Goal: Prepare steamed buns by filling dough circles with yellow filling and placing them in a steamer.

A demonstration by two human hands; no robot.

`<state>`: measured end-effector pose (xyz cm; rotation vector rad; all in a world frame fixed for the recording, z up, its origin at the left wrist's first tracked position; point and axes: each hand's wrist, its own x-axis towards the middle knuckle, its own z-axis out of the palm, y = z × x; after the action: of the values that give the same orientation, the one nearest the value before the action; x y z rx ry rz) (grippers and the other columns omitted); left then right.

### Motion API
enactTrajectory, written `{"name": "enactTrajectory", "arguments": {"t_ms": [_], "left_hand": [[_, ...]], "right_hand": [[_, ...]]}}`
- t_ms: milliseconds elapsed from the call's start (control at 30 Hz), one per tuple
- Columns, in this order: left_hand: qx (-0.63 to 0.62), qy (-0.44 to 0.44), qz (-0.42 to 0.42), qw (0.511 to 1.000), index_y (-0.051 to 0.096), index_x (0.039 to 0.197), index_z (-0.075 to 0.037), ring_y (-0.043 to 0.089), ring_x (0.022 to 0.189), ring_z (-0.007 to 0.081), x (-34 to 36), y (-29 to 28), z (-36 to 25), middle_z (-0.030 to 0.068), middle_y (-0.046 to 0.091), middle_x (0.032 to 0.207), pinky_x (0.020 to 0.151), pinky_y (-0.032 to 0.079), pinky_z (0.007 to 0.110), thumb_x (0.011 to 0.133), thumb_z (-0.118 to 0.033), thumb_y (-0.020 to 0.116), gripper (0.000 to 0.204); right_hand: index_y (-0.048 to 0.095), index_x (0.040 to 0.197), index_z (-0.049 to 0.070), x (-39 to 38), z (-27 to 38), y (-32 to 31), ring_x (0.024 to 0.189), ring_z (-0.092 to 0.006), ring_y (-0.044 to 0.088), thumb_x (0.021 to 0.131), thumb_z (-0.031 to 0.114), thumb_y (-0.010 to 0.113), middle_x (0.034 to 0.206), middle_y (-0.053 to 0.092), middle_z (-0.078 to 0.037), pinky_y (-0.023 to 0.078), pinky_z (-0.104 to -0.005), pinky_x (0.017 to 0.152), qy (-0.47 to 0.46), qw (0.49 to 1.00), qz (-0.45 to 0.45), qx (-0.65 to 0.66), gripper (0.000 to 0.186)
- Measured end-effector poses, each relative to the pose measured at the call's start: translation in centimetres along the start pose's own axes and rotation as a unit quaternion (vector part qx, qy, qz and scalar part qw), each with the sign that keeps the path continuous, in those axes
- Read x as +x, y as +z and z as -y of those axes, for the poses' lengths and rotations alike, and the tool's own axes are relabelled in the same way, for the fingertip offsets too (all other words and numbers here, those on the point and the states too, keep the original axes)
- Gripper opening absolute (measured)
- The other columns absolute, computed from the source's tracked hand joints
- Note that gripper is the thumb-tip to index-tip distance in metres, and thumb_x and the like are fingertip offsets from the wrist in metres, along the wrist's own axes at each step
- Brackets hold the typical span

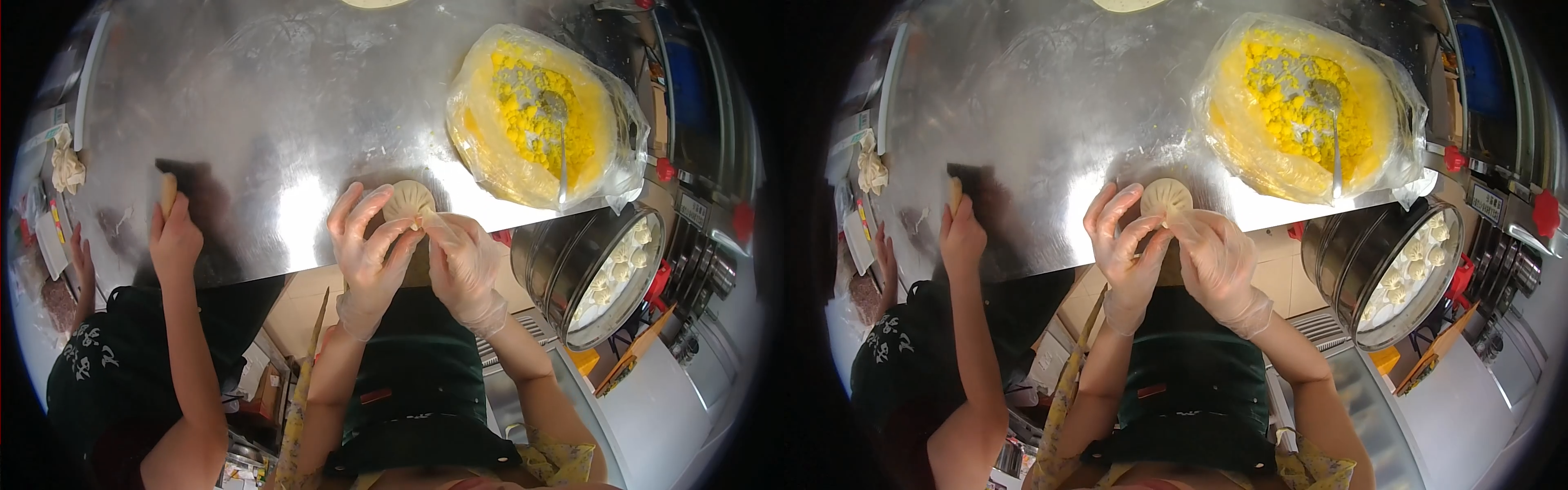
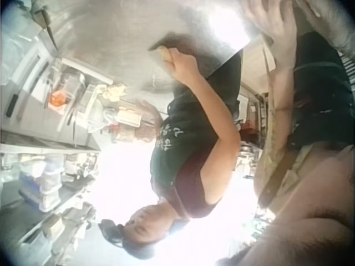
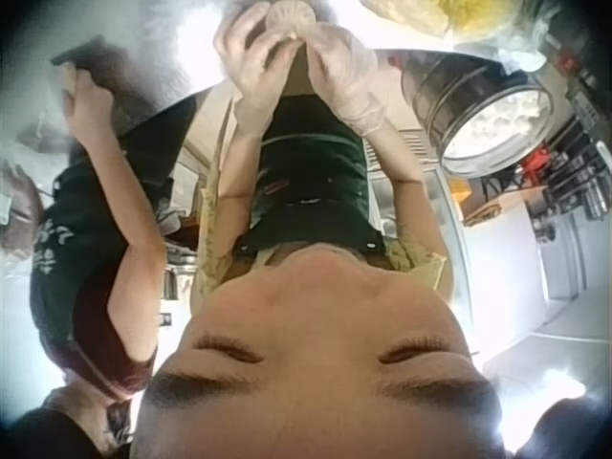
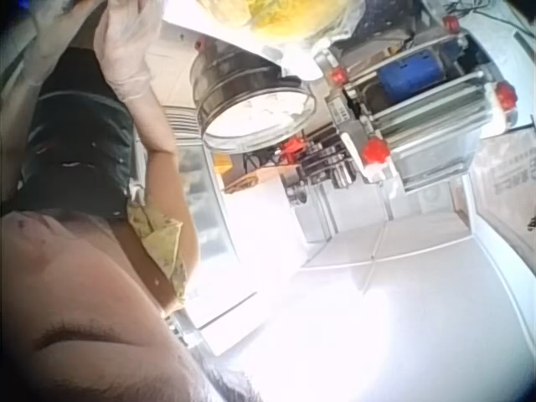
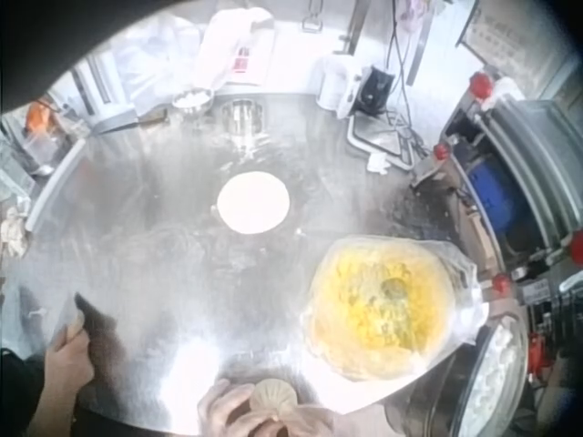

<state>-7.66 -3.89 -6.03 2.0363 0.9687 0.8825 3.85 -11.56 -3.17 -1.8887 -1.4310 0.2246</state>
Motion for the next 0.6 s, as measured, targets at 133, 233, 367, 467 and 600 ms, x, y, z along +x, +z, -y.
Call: {"name": "enactTrajectory", "arguments": {"t_ms": [133,233,367,467,600], "left_hand": [[-0.003,0.000,-0.016,1.000,0.067,0.090,-0.011,0.045,0.123,0.0348,-0.1,0.1,0.0,0.0058,0.059,0.123,0.099,0.043,0.043,0.067,-0.006,0.083,0.028],[-0.010,-0.007,-0.026,1.000,0.067,0.091,-0.010,0.045,0.124,0.0349,-0.3,0.2,0.0,0.0055,0.059,0.123,0.101,0.042,0.043,0.067,-0.003,0.082,0.029],[-0.004,0.017,-0.009,1.000,0.068,0.100,-0.009,0.044,0.126,0.0338,-0.6,0.2,0.5,0.0086,0.056,0.128,0.104,0.040,0.043,0.069,-0.009,0.083,0.034],[-0.084,-0.069,0.015,0.994,0.062,0.122,-0.005,0.039,0.134,0.0339,-0.6,-0.4,0.6,0.0142,0.046,0.140,0.110,0.036,0.043,0.074,-0.019,0.081,0.054],[-0.382,-0.198,-0.024,0.903,0.011,0.154,-0.004,0.020,0.145,0.0325,-0.5,1.5,0.2,0.0205,0.019,0.157,0.118,0.020,0.043,0.089,-0.069,0.046,0.099]], "right_hand": [[0.060,0.111,0.004,-0.5,0.8,0.2,0.093,-0.0281,0.064,0.071,-0.012,0.066,0.102,0.066,-0.012,0.054,-0.0357,0.073,0.009,0.999,-0.014,-0.028,0.044],[0.060,0.111,0.003,-0.7,1.1,0.1,0.095,-0.0292,0.064,0.071,-0.013,0.064,0.106,0.065,-0.014,0.054,-0.0366,0.076,0.019,0.999,-0.026,-0.013,0.043],[0.057,0.116,0.001,-1.3,0.7,-0.1,0.104,-0.0317,0.062,0.076,-0.013,0.061,0.114,0.064,-0.018,0.051,-0.0383,0.087,0.038,0.998,-0.014,0.042,0.043],[0.050,0.127,-0.002,-1.5,0.5,-0.7,0.118,-0.0298,0.057,0.085,-0.007,0.055,0.127,0.059,-0.018,0.044,-0.0393,0.101,0.209,0.950,-0.045,0.228,0.043],[0.029,0.146,-0.004,-0.2,1.2,1.0,0.143,-0.0287,0.028,0.101,0.048,0.037,0.151,0.037,-0.017,0.019,-0.0418,0.117,0.265,0.911,-0.014,0.316,0.069]]}}
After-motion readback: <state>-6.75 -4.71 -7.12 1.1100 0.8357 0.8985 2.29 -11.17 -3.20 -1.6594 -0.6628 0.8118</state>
